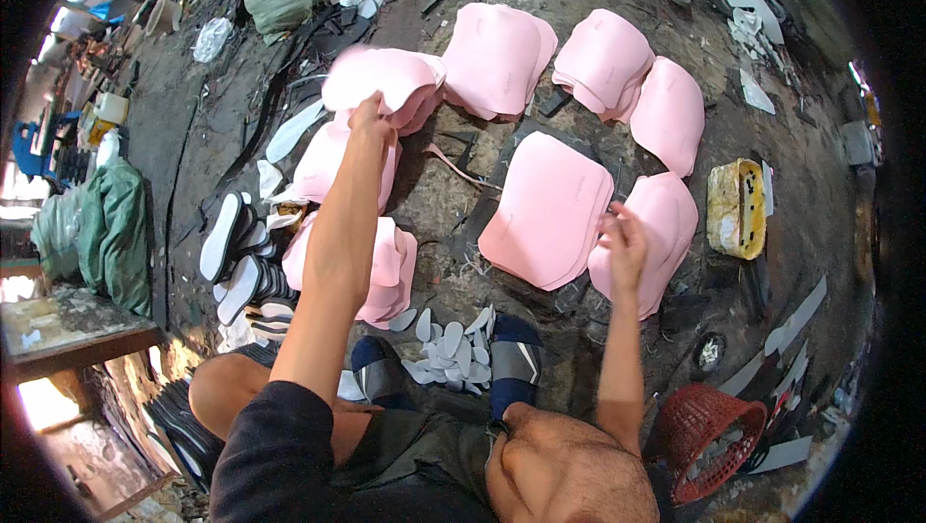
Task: The person sits on the floor and repeatedly trims the edges of pink fabric pieces using a small blade. They pick up each piece, trim its edges, and place it back into a circular arrangement on the floor.
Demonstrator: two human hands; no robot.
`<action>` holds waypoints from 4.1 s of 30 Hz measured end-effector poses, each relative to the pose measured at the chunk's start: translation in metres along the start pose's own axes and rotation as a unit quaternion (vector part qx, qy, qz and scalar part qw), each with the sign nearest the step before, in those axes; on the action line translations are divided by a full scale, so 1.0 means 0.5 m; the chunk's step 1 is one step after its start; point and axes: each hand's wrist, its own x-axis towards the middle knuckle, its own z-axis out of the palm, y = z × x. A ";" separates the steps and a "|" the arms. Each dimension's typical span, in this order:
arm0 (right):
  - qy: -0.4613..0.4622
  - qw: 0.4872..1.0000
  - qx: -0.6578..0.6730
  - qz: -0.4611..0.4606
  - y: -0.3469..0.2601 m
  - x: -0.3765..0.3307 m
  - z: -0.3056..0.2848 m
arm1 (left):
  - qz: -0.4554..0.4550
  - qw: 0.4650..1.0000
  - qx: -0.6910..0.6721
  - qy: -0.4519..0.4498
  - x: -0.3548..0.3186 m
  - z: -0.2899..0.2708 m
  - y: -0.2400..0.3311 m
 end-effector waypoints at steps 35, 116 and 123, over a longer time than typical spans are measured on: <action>0.112 0.893 -0.435 -0.031 0.048 0.101 -0.006 | 0.102 0.956 0.274 -0.030 -0.676 -0.385 -0.320; -0.035 0.797 -0.527 -0.292 0.038 0.292 -0.066 | 0.478 0.439 0.676 -0.349 -0.652 -0.144 -0.472; -0.237 0.779 -0.580 -0.039 -0.114 0.235 0.037 | 0.433 0.659 0.609 -0.087 -0.565 -0.192 -0.427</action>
